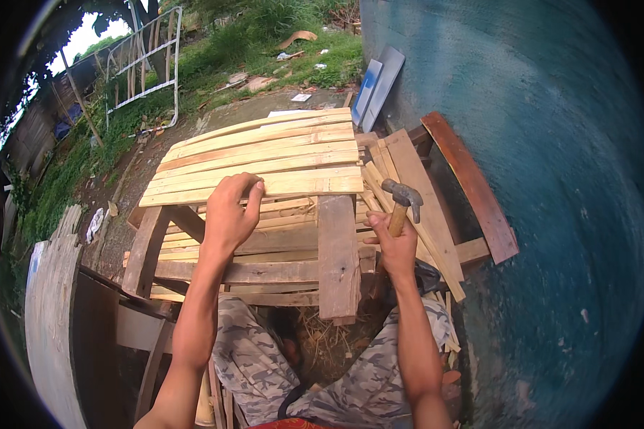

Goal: The person assembles a wooden structure by placing thin wooden slats onto a frame and securing them with nails using a hammer. The person repeatedly picks up slats, positions them, and hammers nails to attach them.

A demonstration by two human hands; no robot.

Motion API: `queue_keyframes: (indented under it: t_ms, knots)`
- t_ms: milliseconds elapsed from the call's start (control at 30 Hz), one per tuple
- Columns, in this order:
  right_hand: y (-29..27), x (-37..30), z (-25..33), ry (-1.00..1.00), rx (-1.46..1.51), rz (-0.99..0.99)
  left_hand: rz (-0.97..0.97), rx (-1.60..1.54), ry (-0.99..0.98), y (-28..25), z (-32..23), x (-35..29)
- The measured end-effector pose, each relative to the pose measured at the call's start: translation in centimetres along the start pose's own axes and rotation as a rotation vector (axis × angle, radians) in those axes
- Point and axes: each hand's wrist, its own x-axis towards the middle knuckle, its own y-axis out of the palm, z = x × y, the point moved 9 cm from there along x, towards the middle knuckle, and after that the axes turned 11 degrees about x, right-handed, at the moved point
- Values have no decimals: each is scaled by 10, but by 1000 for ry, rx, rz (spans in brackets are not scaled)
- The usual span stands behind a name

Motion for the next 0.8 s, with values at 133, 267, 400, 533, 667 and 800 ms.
queue_keyframes:
  t_ms: [133, 267, 400, 533, 667, 800]
  knots:
    - [25, 20, 30, -20, 146, 91, -56, 33, 14, 2, -5, -2]
    - [47, 35, 52, -83, 205, 172, -91, 30, 45, 3, -6, 2]
    - [54, 38, 58, -152, 206, 180, -89, 35, 48, 3, -7, 3]
    - [53, 34, 54, -172, 181, 156, -99, 42, 65, 2, -10, 3]
    - [54, 31, 56, -226, 201, 178, -93, 56, 75, 1, -12, 5]
    - [54, 34, 51, -197, 214, 178, -73, 73, 64, 2, -13, 6]
